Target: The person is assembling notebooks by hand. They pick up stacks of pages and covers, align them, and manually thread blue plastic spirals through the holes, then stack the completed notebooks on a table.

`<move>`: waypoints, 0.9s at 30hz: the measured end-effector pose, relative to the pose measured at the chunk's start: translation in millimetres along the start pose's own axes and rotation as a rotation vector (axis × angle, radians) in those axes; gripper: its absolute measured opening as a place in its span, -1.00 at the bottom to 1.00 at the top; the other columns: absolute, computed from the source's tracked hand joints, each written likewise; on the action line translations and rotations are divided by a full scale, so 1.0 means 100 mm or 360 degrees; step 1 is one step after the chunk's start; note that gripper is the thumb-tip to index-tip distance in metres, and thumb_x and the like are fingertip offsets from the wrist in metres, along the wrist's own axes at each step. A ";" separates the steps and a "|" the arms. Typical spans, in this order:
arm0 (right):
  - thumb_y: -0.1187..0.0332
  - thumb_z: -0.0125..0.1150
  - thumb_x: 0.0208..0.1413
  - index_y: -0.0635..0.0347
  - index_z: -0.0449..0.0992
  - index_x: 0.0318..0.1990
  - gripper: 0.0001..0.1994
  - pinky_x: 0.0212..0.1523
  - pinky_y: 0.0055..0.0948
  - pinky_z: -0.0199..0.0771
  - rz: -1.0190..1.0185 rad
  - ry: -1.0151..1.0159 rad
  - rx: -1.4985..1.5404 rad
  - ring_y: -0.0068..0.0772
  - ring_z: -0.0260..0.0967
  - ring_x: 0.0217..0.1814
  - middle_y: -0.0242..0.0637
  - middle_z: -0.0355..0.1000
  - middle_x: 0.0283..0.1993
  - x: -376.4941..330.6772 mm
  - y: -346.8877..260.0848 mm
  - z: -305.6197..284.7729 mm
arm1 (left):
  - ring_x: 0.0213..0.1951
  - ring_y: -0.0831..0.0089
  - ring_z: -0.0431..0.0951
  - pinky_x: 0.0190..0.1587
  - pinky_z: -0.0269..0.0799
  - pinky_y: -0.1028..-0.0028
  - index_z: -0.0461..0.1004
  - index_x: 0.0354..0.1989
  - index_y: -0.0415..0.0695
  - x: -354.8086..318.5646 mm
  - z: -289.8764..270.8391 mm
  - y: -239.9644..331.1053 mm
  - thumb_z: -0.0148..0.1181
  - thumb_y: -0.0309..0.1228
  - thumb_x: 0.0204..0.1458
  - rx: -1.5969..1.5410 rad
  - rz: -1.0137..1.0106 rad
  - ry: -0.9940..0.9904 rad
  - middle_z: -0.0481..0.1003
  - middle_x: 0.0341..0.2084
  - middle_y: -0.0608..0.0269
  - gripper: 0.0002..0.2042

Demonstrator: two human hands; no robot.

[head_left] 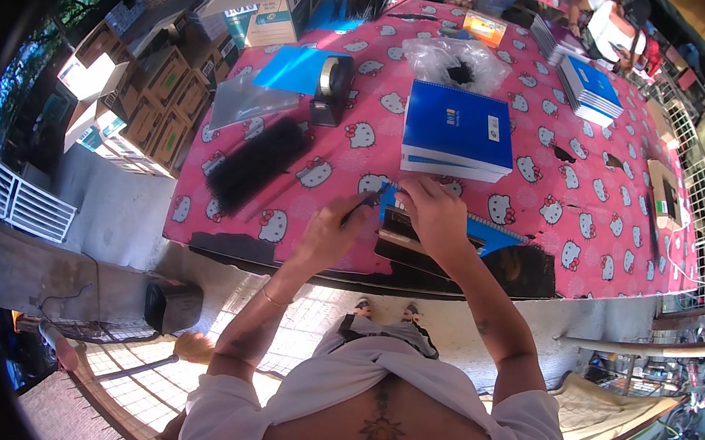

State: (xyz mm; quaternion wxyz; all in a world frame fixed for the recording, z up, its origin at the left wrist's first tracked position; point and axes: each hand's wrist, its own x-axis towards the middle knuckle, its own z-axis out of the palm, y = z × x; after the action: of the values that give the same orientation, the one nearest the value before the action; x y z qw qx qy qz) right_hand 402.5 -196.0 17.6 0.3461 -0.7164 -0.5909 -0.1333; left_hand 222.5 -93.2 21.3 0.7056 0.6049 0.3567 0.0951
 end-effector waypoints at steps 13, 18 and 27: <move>0.13 0.18 0.28 0.32 0.44 0.19 -0.52 -0.14 -0.35 0.49 0.1238 0.0810 0.0273 -0.37 0.50 -0.20 -0.21 0.58 -0.19 -0.72 2.73 -2.29 | -0.01 -0.04 0.47 0.03 0.41 0.08 0.53 0.03 -0.10 0.73 -0.73 -0.88 0.28 -0.42 0.02 0.1990 0.1145 0.0959 0.46 0.00 -0.02 -0.65; 0.09 0.25 0.20 0.29 0.37 0.25 -0.42 0.16 -0.22 0.40 0.1535 0.0303 -0.0522 -0.06 0.42 0.13 0.06 0.47 0.06 -1.67 4.48 -2.20 | 0.15 -0.01 0.44 0.16 0.39 0.18 0.59 -0.05 -0.12 2.01 0.81 0.41 0.32 -0.36 0.03 0.1741 0.2113 0.0233 0.49 0.04 0.03 -0.71; 0.20 0.27 0.20 0.25 0.41 0.19 -0.53 0.14 -0.26 0.40 0.1259 0.0366 0.0608 -0.13 0.41 0.16 -0.12 0.42 0.15 -1.48 3.21 -0.72 | 0.11 0.15 0.53 0.19 0.45 0.28 0.55 0.06 -0.15 2.53 0.98 0.43 0.30 -0.36 0.08 0.1693 0.1508 -0.0391 0.57 -0.02 -0.01 -0.65</move>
State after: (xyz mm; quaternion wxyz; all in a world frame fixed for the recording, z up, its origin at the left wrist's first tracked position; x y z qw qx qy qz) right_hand 680.2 -375.1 -127.7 0.5598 -0.7909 -0.2436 0.0420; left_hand 480.2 -16.2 -35.9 0.2336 0.9625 -0.0278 0.1354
